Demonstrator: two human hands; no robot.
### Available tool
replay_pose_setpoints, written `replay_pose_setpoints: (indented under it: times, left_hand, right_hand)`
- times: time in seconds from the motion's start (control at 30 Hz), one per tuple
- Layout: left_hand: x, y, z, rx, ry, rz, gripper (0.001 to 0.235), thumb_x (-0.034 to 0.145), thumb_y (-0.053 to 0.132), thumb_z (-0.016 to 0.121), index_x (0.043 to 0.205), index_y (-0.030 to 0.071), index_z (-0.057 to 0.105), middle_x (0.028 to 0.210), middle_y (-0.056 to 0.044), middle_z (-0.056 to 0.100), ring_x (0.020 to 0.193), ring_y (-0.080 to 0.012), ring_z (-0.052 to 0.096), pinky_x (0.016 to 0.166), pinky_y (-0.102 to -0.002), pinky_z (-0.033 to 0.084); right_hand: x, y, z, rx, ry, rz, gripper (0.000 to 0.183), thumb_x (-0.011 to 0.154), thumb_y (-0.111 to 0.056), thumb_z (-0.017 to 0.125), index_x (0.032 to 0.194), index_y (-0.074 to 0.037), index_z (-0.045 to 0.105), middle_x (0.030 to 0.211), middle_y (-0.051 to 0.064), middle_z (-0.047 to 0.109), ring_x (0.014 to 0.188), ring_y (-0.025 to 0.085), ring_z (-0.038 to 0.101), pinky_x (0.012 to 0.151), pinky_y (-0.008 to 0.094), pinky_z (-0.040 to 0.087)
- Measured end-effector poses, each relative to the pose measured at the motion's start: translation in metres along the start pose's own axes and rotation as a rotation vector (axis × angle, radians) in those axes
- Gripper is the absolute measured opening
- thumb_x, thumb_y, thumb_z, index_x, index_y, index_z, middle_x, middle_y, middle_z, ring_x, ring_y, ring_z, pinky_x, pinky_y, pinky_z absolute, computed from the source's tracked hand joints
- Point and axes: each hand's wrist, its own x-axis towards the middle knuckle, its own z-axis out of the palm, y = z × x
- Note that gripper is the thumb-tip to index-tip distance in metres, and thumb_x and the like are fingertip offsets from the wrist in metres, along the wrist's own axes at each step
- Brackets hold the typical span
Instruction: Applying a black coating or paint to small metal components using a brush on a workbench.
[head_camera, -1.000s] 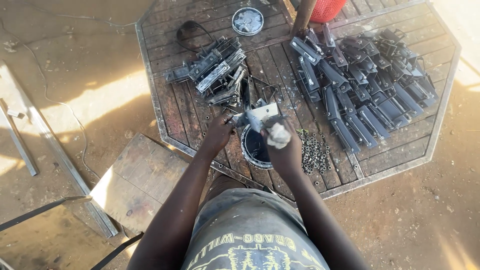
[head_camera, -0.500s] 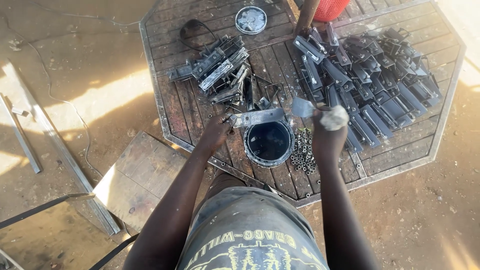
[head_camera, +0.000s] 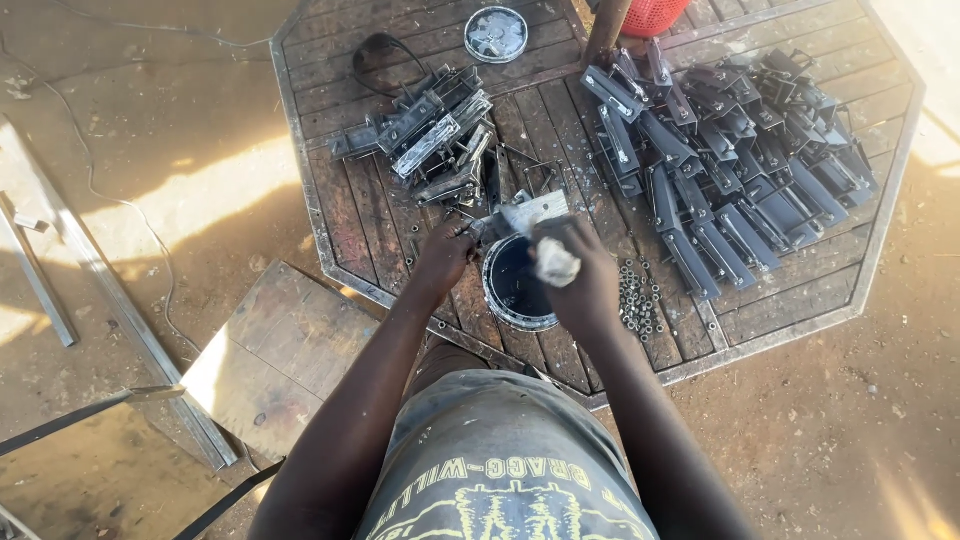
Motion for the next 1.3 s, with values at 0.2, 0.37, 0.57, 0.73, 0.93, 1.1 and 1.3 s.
replay_pose_setpoints:
  times: [0.2,0.37,0.57,0.73,0.93,1.1,1.3]
  left_hand:
    - [0.006,-0.015,-0.020,-0.086,0.048,0.004,0.020,0.099,0.008,0.058,0.089,0.000,0.073,0.066,-0.011,0.057,0.060,-0.0148,0.058,0.074,-0.033,0.060]
    - [0.010,-0.019,-0.004,-0.113,0.017,-0.004,0.021,0.103,0.013,0.060,0.092,0.002,0.074,0.066,-0.010,0.058,0.060,-0.0166,0.061,0.069,-0.033,0.059]
    - [0.007,-0.008,-0.004,-0.331,0.038,-0.190,0.013,0.098,0.016,0.064,0.090,0.006,0.068,0.065,-0.004,0.060,0.053,-0.0125,0.063,0.054,-0.028,0.061]
    - [-0.003,0.005,-0.003,-0.593,-0.120,-0.338,0.015,0.099,0.015,0.062,0.087,0.008,0.062,0.066,-0.001,0.055,0.053,-0.0084,0.053,0.049,-0.022,0.044]
    - [-0.007,0.011,-0.002,-0.699,-0.251,-0.442,0.020,0.096,0.018,0.061,0.079,0.007,0.062,0.062,0.011,0.033,0.045,0.0015,0.037,0.045,-0.014,0.030]
    - [-0.013,0.031,0.005,-0.777,-0.265,-0.429,0.022,0.093,0.016,0.061,0.072,0.009,0.060,0.060,0.011,0.029,0.044,0.0000,0.034,0.044,-0.016,0.028]
    - [-0.014,0.041,-0.003,-0.762,-0.225,-0.403,0.020,0.093,0.017,0.061,0.074,0.011,0.059,0.058,0.012,0.029,0.043,0.0026,0.031,0.043,-0.014,0.026]
  right_hand:
    - [-0.002,-0.030,-0.013,0.012,-0.060,0.066,0.019,0.083,-0.016,0.085,0.099,-0.011,0.076,0.095,0.016,0.073,0.108,0.047,0.068,0.079,0.049,0.058]
    - [0.000,-0.023,-0.015,-0.065,-0.061,-0.053,0.016,0.087,-0.017,0.082,0.100,-0.015,0.074,0.102,0.005,0.073,0.091,0.036,0.071,0.072,0.047,0.056]
    - [0.011,-0.003,-0.030,0.467,-0.040,0.332,0.021,0.091,-0.001,0.072,0.111,-0.002,0.070,0.100,0.015,0.071,0.092,0.021,0.069,0.082,0.035,0.062]
    - [0.017,0.025,-0.043,0.793,0.018,0.456,0.031,0.089,-0.009,0.077,0.110,0.011,0.068,0.093,0.020,0.070,0.082,0.024,0.075,0.072,0.034,0.067]
    - [0.025,0.059,-0.047,0.854,0.148,0.586,0.034,0.091,-0.011,0.073,0.117,0.010,0.063,0.103,0.015,0.071,0.082,0.017,0.076,0.072,0.026,0.068]
    - [0.017,0.021,-0.037,0.272,0.177,0.118,0.015,0.091,0.010,0.073,0.102,0.000,0.071,0.111,0.018,0.065,0.102,0.032,0.066,0.084,0.038,0.056]
    - [-0.007,0.006,-0.022,0.391,-0.020,0.134,0.013,0.089,-0.007,0.079,0.098,-0.001,0.073,0.099,0.017,0.071,0.088,0.028,0.070,0.080,0.042,0.056]
